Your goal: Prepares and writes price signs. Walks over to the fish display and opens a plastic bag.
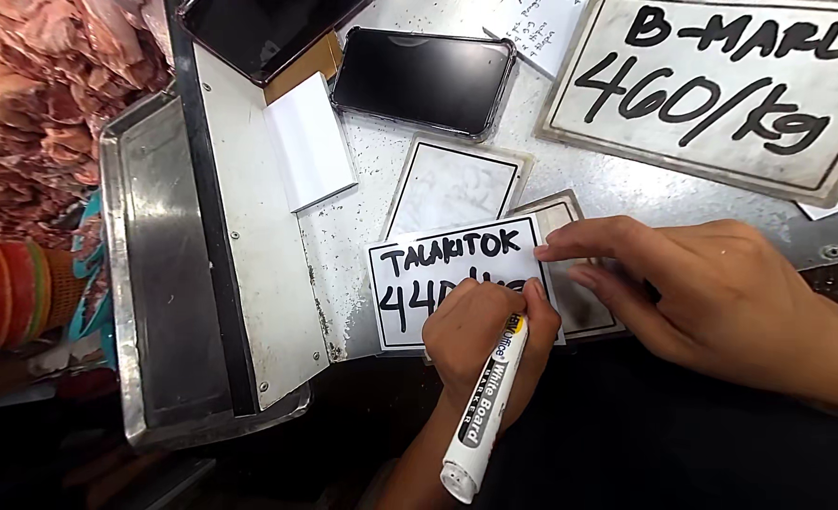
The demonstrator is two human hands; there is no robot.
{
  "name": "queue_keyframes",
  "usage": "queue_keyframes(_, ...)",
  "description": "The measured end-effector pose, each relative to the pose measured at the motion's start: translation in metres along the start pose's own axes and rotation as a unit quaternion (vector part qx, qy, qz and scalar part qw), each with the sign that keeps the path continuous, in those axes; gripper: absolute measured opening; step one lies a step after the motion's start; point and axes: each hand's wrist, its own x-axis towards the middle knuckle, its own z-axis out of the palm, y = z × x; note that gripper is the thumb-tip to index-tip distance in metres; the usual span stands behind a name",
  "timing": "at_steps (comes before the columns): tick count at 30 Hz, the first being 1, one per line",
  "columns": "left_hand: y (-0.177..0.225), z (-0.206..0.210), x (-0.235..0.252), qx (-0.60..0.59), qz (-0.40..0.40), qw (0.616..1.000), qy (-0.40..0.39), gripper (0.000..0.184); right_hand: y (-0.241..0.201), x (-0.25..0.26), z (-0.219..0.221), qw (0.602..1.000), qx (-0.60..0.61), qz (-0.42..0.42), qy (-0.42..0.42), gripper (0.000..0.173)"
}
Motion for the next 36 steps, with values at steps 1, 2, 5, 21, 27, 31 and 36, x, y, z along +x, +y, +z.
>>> queue_keyframes(1, 0.000, -0.001, 0.000, -0.006, -0.002, 1.000, 0.001, 0.022, 0.000, 0.000, 0.000, 1.000, -0.001, -0.003, 0.000, 0.031)
queue_keyframes(2, 0.001, -0.002, 0.000, -0.025, -0.005, 1.000, 0.005, 0.022, 0.001, -0.001, 0.000, 1.000, -0.002, -0.007, 0.000, 0.034)
queue_keyframes(5, 0.006, -0.019, -0.003, -0.095, 0.012, 0.995, 0.035, 0.018, 0.001, -0.002, -0.003, 1.000, -0.004, -0.022, -0.019, 0.051)
queue_keyframes(21, -0.028, -0.096, -0.034, -0.144, 0.036, 0.945, 0.292, 0.018, -0.011, -0.011, -0.004, 0.992, 0.050, -0.114, -0.012, 0.014)
queue_keyframes(27, -0.043, -0.088, -0.035, -0.161, 0.023, 0.942, 0.295, 0.011, -0.018, -0.018, 0.009, 0.996, -0.005, -0.082, -0.026, 0.035)
queue_keyframes(31, -0.051, -0.079, -0.036, -0.189, 0.005, 0.936, 0.298, 0.011, -0.023, -0.018, 0.013, 0.995, -0.058, -0.077, -0.027, 0.042)
queue_keyframes(36, -0.054, -0.073, -0.037, -0.211, 0.001, 0.936, 0.283, 0.011, -0.028, -0.016, 0.015, 0.989, -0.106, -0.094, -0.039, 0.044)
